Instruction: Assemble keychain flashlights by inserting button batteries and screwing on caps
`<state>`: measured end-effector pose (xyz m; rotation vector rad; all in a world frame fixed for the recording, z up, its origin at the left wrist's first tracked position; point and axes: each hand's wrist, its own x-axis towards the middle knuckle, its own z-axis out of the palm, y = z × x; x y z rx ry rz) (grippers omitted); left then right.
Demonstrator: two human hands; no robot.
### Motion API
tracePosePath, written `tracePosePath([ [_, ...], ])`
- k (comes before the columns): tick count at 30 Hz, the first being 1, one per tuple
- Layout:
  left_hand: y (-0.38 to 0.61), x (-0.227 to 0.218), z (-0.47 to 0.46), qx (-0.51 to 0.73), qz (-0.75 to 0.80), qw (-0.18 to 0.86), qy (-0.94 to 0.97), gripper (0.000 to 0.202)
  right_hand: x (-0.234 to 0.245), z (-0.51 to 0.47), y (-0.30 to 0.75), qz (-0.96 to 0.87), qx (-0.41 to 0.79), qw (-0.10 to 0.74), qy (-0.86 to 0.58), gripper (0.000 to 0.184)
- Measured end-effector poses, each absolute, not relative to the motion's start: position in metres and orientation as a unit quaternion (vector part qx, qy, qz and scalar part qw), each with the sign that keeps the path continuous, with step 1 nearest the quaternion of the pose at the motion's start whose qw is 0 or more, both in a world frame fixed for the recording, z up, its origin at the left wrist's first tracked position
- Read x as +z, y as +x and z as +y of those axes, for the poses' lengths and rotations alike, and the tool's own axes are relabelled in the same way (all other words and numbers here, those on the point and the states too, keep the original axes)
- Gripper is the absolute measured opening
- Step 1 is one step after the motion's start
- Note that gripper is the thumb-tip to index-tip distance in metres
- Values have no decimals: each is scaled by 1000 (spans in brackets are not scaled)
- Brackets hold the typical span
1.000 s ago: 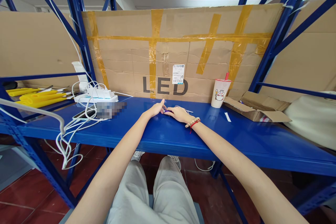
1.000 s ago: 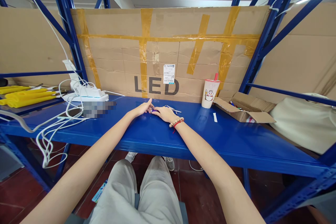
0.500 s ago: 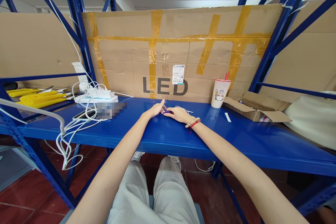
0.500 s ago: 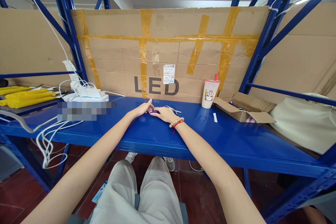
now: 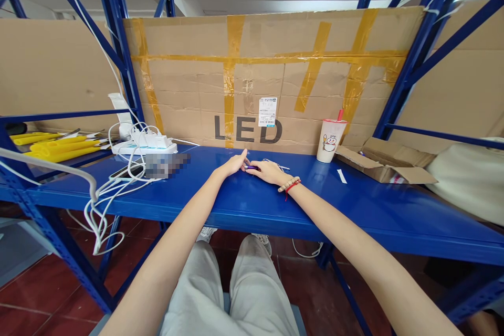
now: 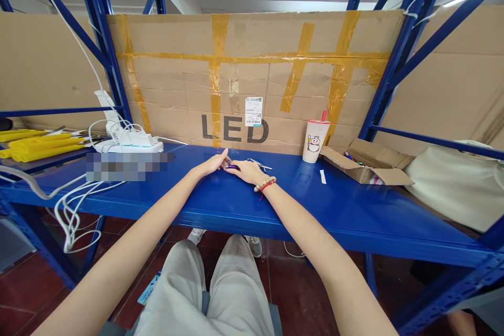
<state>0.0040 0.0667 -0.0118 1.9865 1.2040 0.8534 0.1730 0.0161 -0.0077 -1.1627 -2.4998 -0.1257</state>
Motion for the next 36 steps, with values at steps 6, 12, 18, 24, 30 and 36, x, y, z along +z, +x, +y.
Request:
tracePosePath([
  [6,3,-12,67,324,456,326,762,70,-7,16,173,-885,-47,189,-423,36],
  [12,5,-10,63,324,462,326,758,70,-8,18,174,-895,-40,188,-403,34],
  [18,5,-8,60,324,459,327,760,70,-6,16,173,-890,-42,178,-418,37],
  [24,5,-8,60,322,459,326,761,71,-7,17,173,-890,-44,175,-419,35],
  [30,5,-8,60,321,461,320,763,73,-8,18,174,-892,-46,176,-414,35],
  [36,5,-7,58,314,465,313,766,73,-7,16,173,-891,-54,174,-416,37],
])
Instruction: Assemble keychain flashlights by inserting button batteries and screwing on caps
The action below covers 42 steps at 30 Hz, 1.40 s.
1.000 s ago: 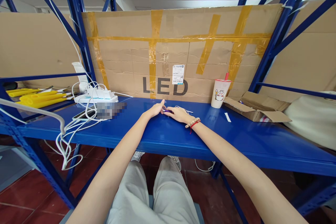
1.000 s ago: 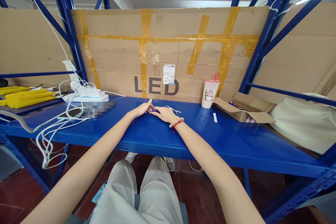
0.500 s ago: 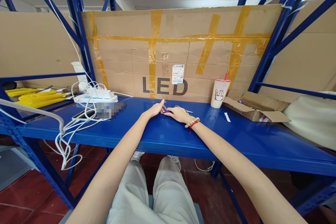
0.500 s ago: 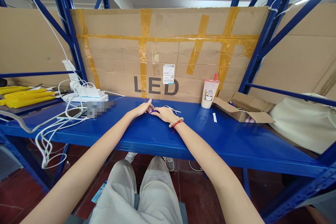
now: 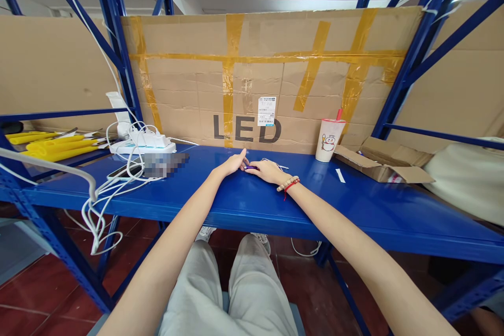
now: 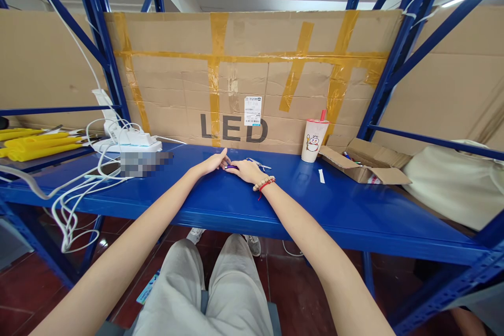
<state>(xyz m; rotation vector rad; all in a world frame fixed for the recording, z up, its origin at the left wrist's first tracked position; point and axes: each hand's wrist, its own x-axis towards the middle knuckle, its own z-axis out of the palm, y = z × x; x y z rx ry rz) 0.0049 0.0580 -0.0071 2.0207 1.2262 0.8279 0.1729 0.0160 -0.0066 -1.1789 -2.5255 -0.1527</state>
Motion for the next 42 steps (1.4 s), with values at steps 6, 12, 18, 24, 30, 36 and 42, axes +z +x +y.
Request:
tracePosePath([
  [6,6,-6,57,314,469,315,763,73,-6,16,174,-891,-59,169,-416,36],
  [12,5,-6,55,321,459,322,763,72,-5,13,171,-877,-68,159,-449,35],
  [18,7,-6,54,324,458,330,759,71,-6,14,170,-866,-89,154,-468,30],
  [24,7,-8,57,321,456,322,765,72,-5,12,171,-869,-72,158,-464,26],
  [30,5,-8,58,320,453,316,770,70,-5,11,171,-872,-61,188,-447,31],
  [36,4,-9,60,321,461,309,768,71,-4,10,173,-892,-48,206,-400,37],
  [42,3,-9,60,315,461,312,769,71,0,7,172,-882,-79,189,-425,35],
])
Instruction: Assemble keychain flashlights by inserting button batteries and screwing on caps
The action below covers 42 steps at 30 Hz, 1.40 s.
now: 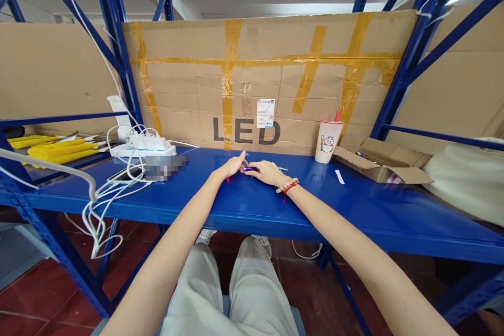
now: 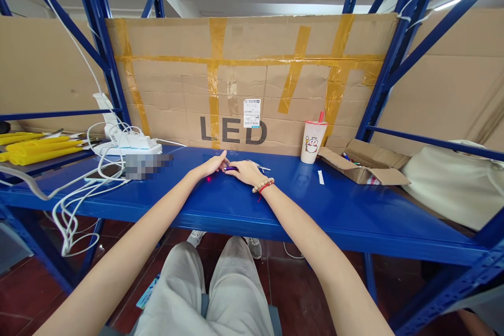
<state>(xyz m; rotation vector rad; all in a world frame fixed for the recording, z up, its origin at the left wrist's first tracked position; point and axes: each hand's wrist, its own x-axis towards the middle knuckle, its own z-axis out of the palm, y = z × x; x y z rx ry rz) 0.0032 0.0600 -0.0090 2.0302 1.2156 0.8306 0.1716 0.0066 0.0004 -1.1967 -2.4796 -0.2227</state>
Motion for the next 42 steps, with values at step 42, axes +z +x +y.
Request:
tracePosePath([
  [42,5,-8,59,325,454,332,760,68,-3,13,173,-862,-87,193,-461,34],
])
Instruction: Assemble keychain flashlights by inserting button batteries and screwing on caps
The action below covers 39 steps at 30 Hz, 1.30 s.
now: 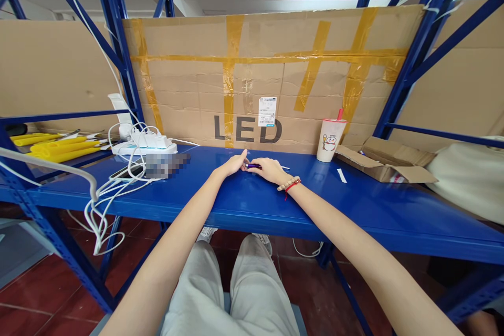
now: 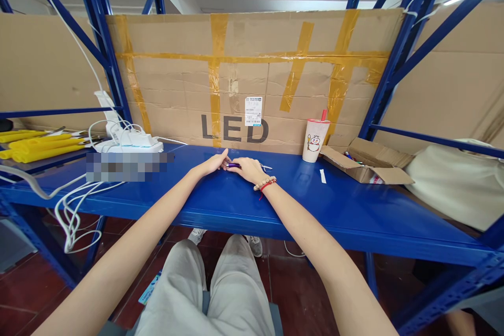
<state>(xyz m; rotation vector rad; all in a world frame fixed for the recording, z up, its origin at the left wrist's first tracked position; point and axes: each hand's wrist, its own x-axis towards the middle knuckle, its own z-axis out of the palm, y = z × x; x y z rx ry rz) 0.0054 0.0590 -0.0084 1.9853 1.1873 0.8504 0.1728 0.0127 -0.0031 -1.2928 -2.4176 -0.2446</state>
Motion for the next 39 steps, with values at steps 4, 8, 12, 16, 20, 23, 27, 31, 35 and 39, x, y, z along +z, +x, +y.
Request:
tracePosePath([
  [4,5,-8,59,327,457,335,756,67,-3,14,174,-860,-88,193,-464,34],
  [8,6,-8,59,328,458,334,756,66,-4,14,174,-861,-88,203,-459,34],
  [12,6,-8,59,330,465,332,752,67,-4,14,173,-861,-85,204,-458,37],
  [16,6,-9,60,328,465,333,752,67,-3,14,173,-862,-84,210,-453,40],
  [20,6,-10,62,328,462,329,756,67,-4,14,173,-862,-84,205,-455,42],
  [23,6,-10,62,325,463,332,755,68,-5,16,174,-863,-85,202,-456,41],
  [27,6,-9,60,324,462,331,757,69,-5,15,174,-863,-84,202,-456,39],
  [31,6,-7,57,321,468,325,756,69,-3,13,174,-861,-82,195,-463,38],
  [35,6,-6,56,317,469,322,759,70,-3,13,174,-862,-77,194,-462,37],
  [39,6,-6,55,315,467,315,764,72,-3,13,174,-864,-75,201,-455,37],
])
